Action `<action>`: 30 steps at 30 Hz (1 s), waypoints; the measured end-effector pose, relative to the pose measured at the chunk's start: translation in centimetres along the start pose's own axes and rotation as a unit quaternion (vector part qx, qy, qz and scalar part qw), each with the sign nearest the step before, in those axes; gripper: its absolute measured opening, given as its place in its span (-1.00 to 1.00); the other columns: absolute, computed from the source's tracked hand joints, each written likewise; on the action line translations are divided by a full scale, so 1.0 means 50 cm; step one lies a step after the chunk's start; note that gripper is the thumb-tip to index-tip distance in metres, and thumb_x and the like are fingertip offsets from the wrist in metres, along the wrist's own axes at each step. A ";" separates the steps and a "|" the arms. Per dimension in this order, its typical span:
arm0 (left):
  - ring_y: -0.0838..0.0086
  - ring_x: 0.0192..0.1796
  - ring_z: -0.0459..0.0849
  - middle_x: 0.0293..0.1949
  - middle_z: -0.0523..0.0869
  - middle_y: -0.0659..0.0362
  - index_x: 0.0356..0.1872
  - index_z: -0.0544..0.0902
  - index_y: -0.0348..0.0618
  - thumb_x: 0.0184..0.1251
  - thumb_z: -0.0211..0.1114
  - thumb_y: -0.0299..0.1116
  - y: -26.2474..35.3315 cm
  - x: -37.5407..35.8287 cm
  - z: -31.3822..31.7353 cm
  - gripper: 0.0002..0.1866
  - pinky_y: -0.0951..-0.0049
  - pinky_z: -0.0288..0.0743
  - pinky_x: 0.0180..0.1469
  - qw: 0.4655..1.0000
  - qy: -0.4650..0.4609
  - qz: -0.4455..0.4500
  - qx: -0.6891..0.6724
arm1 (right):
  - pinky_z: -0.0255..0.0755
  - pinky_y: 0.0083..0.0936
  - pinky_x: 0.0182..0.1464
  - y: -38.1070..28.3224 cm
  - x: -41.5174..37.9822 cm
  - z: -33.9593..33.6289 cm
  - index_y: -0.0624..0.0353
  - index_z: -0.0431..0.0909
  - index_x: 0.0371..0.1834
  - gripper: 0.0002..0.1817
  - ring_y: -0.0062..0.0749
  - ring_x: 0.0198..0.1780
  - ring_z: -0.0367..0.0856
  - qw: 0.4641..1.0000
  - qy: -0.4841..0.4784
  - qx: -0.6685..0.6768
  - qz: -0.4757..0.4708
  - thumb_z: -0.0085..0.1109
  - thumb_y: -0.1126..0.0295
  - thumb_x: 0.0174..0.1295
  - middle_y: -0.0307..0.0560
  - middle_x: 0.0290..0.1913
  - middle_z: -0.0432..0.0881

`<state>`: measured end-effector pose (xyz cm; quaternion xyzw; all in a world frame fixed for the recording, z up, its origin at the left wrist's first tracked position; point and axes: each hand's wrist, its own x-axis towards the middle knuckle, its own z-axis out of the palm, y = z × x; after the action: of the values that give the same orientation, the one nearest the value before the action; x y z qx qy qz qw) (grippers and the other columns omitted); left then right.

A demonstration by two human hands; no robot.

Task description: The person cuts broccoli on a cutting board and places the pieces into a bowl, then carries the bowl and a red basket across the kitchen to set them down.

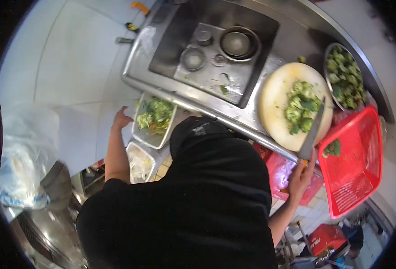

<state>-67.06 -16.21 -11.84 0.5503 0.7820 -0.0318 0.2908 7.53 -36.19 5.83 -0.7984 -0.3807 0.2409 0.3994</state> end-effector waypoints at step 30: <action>0.01 0.07 0.73 -0.07 0.77 -0.08 0.01 0.75 -0.07 0.12 0.43 -0.34 1.662 0.174 0.391 -0.63 0.08 0.60 0.14 0.764 -0.176 0.619 0.039 | 0.59 -0.19 -0.06 -0.139 -0.211 0.064 -0.14 0.26 0.62 -0.39 0.13 -0.11 0.79 0.940 0.115 0.001 0.322 0.13 0.33 0.52 0.33 -0.18 0.74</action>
<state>12.24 16.50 -9.84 0.9107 0.2045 0.0288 0.3578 -3.85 -40.42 10.58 -0.9001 -0.0547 0.2637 0.3425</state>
